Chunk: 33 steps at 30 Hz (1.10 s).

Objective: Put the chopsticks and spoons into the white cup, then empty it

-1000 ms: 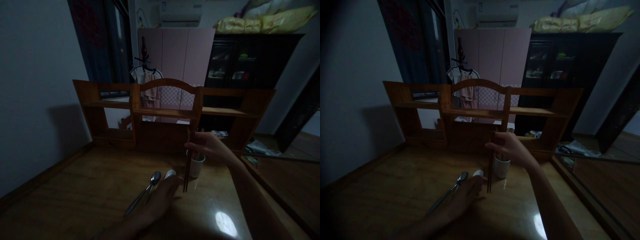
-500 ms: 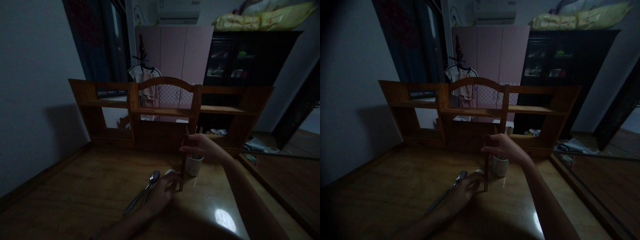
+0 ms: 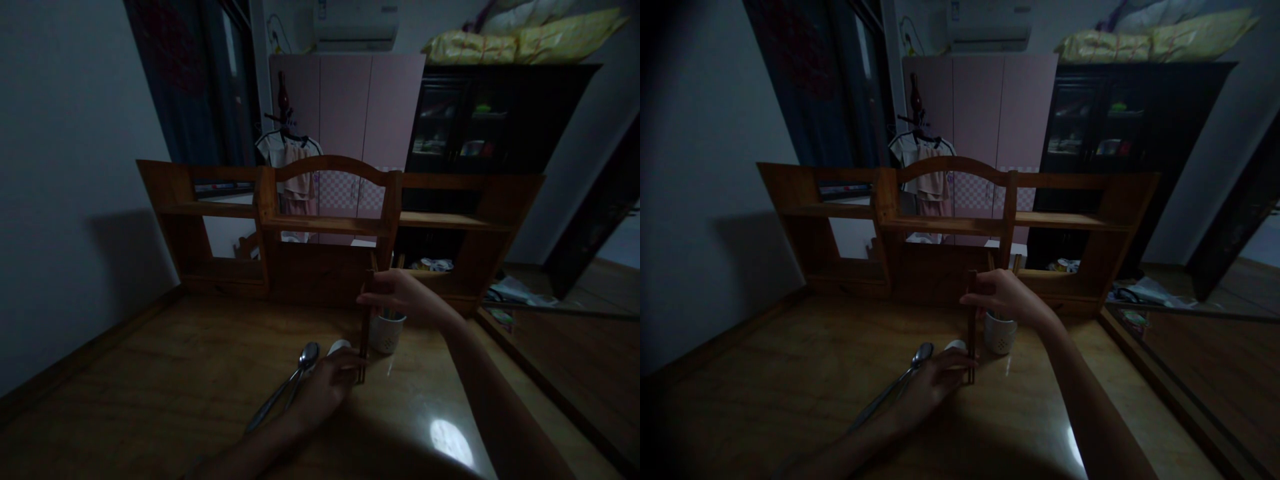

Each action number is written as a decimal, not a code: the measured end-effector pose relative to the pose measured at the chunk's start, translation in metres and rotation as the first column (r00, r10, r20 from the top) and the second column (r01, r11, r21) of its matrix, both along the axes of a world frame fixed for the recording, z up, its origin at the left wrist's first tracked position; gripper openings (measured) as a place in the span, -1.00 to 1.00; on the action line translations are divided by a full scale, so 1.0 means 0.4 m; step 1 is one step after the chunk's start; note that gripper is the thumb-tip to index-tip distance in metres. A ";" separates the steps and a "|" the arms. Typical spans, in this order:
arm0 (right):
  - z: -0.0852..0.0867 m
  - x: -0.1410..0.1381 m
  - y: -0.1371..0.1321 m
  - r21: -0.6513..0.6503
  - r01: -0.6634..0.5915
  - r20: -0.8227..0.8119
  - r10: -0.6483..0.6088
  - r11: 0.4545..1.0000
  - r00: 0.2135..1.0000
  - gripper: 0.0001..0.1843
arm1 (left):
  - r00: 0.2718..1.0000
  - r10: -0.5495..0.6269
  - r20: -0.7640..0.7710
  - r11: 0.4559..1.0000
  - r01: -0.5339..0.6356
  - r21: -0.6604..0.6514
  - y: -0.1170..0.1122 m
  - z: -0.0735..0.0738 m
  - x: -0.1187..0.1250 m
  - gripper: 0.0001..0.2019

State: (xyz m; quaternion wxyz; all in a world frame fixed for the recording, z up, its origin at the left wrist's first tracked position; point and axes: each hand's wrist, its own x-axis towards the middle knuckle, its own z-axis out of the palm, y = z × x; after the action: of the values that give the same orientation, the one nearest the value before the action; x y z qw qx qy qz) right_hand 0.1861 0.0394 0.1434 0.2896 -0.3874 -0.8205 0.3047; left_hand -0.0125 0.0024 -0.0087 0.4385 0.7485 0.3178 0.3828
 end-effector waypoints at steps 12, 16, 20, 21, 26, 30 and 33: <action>-0.006 -0.001 0.005 0.014 -0.001 0.044 0.000 1.000 0.999 -0.64 | 0.998 -0.024 0.066 0.999 0.023 0.024 0.006 -0.015 0.004 -0.72; -0.008 -0.003 0.008 0.018 -0.018 0.028 0.017 1.000 0.999 -0.64 | 0.997 -0.023 0.069 1.000 0.021 0.021 0.004 -0.011 0.003 -0.72; -0.005 -0.002 0.003 0.022 -0.008 0.039 0.007 1.000 0.999 -0.65 | 0.998 -0.022 0.053 1.000 0.023 -0.011 -0.001 -0.009 0.002 -0.71; -0.003 -0.002 0.002 0.017 -0.011 0.038 0.011 1.000 0.999 -0.66 | 0.998 -0.020 0.053 1.000 0.021 -0.014 -0.002 -0.008 0.003 -0.71; 0.003 0.000 -0.002 -0.007 -0.053 -0.001 0.053 0.999 0.999 -0.67 | 0.997 -0.021 0.071 0.999 0.024 -0.041 -0.001 -0.009 0.004 -0.72; 0.002 0.006 0.002 -0.021 -0.051 0.016 0.051 0.998 0.999 -0.66 | 0.995 -0.035 0.099 0.996 0.043 -0.076 0.002 -0.013 0.005 -0.73; -0.002 0.011 0.007 -0.023 -0.040 0.033 0.041 0.999 0.999 -0.65 | 0.996 -0.031 0.088 0.996 0.038 -0.082 0.005 -0.014 0.005 -0.72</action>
State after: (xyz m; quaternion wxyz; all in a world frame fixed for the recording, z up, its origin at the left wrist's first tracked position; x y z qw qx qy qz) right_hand 0.1905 0.0421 0.1428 0.2651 -0.3789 -0.8295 0.3132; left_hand -0.0106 0.0043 -0.0142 0.4896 0.7174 0.3012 0.3936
